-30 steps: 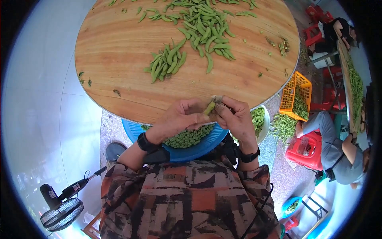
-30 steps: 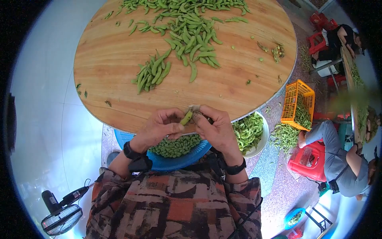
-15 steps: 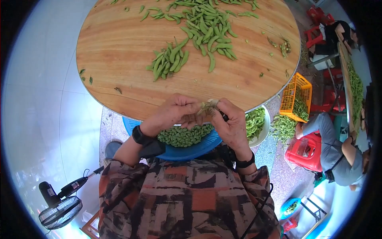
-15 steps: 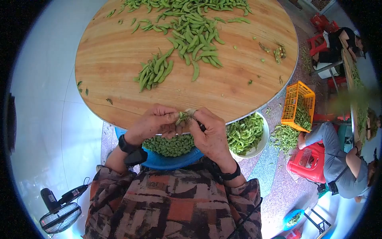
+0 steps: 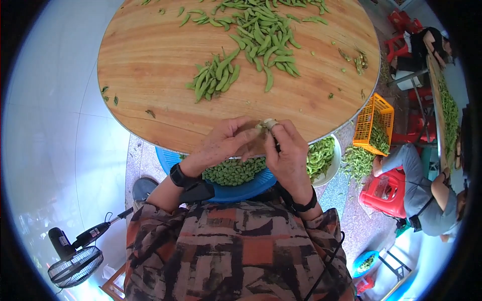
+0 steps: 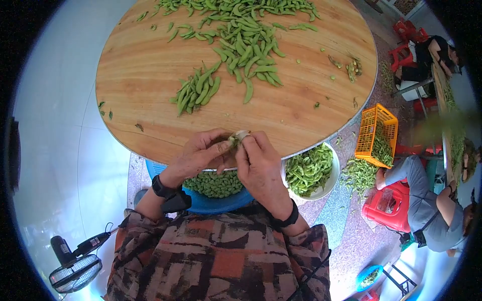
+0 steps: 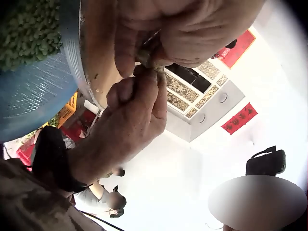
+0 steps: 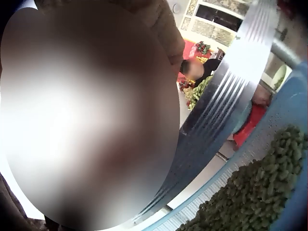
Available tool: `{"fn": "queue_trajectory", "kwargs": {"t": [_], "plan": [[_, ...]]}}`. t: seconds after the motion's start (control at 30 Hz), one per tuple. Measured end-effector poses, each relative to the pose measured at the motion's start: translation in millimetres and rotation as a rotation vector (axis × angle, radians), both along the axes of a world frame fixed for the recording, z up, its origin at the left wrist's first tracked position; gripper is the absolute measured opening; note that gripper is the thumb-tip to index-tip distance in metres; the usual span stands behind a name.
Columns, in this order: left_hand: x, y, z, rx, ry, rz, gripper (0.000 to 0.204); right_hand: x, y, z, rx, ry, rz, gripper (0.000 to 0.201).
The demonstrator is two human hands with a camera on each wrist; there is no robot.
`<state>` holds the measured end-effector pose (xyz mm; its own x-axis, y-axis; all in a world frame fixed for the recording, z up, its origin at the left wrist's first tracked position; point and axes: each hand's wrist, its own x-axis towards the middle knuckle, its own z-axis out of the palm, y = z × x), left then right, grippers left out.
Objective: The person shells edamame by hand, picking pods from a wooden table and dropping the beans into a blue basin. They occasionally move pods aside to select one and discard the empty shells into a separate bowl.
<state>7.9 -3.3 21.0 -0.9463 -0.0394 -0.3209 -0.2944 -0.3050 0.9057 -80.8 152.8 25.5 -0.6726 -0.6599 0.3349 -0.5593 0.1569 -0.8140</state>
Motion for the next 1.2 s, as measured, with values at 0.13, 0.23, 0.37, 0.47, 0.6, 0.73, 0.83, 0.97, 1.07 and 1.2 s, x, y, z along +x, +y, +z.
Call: {"fn": "queue_trajectory", "kwargs": {"t": [0.13,0.23,0.37,0.47,0.6,0.73,0.83,0.97,1.07,1.2], "plan": [[1.5,7.5,-8.9,0.107,0.07,0.092,0.025,8.1,-2.7,-5.2,0.018,0.138,-0.002,0.022],[0.4,15.3,-12.9,0.269,0.081,0.24,0.024,13.5,-5.5,-7.1,-0.041,0.158,-0.02,0.021],[-4.1,27.1,-5.3,0.495,0.048,0.344,0.022,5.4,-4.6,-7.7,-0.044,0.079,-0.063,0.02],[-4.4,30.9,-9.0,0.497,0.086,0.349,0.021,3.1,-3.7,-12.3,-0.094,0.093,-0.125,0.019],[2.6,27.5,-26.1,0.378,0.131,0.279,0.029,5.8,-2.4,-9.1,-0.091,0.081,-0.113,0.02],[3.5,30.5,-7.6,0.12,0.027,0.288,0.031,7.2,-2.5,-5.3,-0.115,0.078,-0.066,0.019],[-0.4,31.7,-3.5,0.41,0.018,0.345,0.024,0.0,2.3,-10.6,-0.084,-0.084,-0.037,0.016],[5.4,23.9,-19.2,0.413,0.014,0.236,0.032,-4.9,7.1,-9.1,-0.111,-0.16,-0.038,0.017],[9.5,7.9,-3.1,0.013,0.081,-0.145,0.033,-21.1,29.6,-0.5,-0.071,-0.35,0.002,0.019],[3.3,-13.3,29.8,-0.563,0.24,-0.453,0.027,-64.7,100.7,19.9,0.195,-0.277,0.325,0.021]]}}
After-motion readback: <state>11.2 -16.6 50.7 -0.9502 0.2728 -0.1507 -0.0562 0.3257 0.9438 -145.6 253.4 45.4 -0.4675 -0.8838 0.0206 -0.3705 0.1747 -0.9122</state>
